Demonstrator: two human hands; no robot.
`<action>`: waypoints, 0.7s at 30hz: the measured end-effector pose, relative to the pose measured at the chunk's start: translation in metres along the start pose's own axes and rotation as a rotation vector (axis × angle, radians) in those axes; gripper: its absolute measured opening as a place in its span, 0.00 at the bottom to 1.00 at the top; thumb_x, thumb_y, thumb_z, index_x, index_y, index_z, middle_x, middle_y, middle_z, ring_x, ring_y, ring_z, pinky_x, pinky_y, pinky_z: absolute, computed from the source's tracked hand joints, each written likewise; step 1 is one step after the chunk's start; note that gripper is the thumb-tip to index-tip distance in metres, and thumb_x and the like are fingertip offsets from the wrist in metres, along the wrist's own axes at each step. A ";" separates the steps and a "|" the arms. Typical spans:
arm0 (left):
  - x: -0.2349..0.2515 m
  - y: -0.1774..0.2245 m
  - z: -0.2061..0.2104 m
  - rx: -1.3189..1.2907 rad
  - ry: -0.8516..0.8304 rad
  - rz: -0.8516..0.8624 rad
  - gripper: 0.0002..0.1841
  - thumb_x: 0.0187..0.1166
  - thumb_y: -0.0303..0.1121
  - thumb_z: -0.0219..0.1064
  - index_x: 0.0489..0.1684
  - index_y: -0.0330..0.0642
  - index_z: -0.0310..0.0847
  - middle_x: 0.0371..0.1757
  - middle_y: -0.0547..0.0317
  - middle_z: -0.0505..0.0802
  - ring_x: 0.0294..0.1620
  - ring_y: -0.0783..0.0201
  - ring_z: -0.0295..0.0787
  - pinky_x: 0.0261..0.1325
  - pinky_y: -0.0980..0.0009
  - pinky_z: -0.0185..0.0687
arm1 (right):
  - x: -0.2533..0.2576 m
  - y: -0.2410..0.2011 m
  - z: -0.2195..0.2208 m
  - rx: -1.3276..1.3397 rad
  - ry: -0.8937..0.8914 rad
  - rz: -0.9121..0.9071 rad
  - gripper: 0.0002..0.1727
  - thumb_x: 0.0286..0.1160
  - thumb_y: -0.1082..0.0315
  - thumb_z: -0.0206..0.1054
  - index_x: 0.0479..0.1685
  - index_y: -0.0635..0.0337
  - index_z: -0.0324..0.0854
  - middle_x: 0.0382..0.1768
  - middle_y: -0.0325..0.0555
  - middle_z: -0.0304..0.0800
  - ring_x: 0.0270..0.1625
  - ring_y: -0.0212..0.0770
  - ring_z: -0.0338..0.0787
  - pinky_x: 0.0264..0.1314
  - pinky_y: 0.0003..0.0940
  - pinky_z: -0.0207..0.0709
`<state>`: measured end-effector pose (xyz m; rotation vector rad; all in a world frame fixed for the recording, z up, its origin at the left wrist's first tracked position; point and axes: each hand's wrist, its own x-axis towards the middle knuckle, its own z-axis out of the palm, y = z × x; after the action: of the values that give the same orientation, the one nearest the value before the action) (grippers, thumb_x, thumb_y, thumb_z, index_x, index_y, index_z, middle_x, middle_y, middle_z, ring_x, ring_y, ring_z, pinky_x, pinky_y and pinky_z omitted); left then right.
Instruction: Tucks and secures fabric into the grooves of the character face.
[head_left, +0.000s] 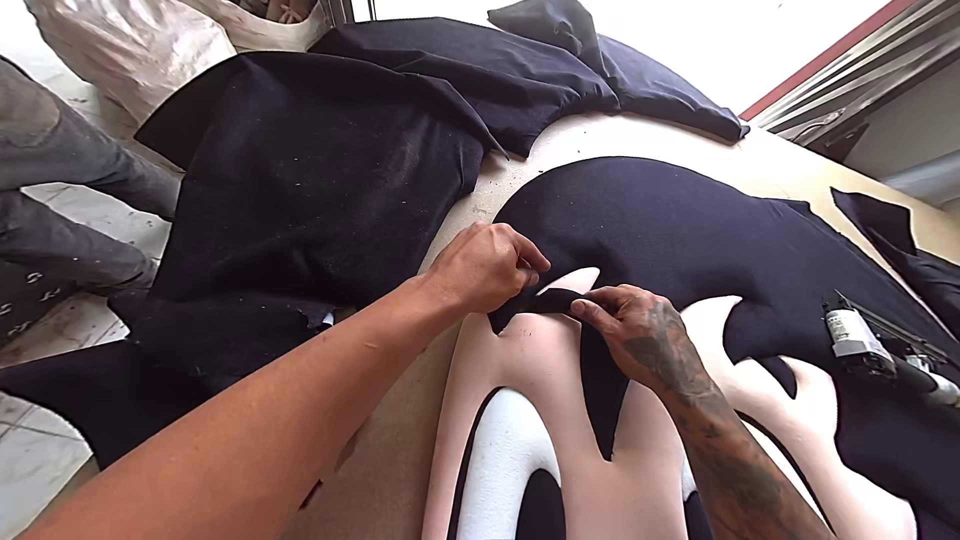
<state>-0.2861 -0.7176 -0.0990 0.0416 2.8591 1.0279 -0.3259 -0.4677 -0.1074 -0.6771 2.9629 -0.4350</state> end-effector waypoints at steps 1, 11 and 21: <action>0.002 0.000 0.002 0.047 -0.033 0.036 0.08 0.79 0.48 0.71 0.49 0.76 0.95 0.41 0.83 0.97 0.44 0.80 0.91 0.51 0.60 0.88 | -0.002 -0.002 0.001 -0.027 0.015 -0.012 0.18 0.76 0.37 0.68 0.39 0.34 0.96 0.30 0.28 0.89 0.37 0.33 0.89 0.38 0.47 0.82; 0.034 0.022 0.008 0.323 -0.239 0.072 0.07 0.70 0.54 0.77 0.40 0.72 0.97 0.39 0.77 0.96 0.47 0.68 0.91 0.51 0.50 0.86 | 0.001 -0.004 -0.004 -0.074 0.057 -0.138 0.06 0.73 0.53 0.76 0.40 0.34 0.97 0.34 0.28 0.95 0.39 0.32 0.92 0.41 0.45 0.85; 0.058 0.063 0.001 0.506 -0.460 -0.065 0.09 0.65 0.45 0.81 0.23 0.54 0.93 0.25 0.63 0.93 0.30 0.58 0.89 0.40 0.46 0.84 | 0.041 -0.011 -0.023 -0.086 -0.358 0.014 0.06 0.68 0.50 0.77 0.31 0.35 0.96 0.24 0.30 0.94 0.27 0.34 0.92 0.37 0.48 0.88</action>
<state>-0.3440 -0.6648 -0.0645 0.1937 2.5829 0.2159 -0.3614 -0.4893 -0.0825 -0.6618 2.6561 -0.1630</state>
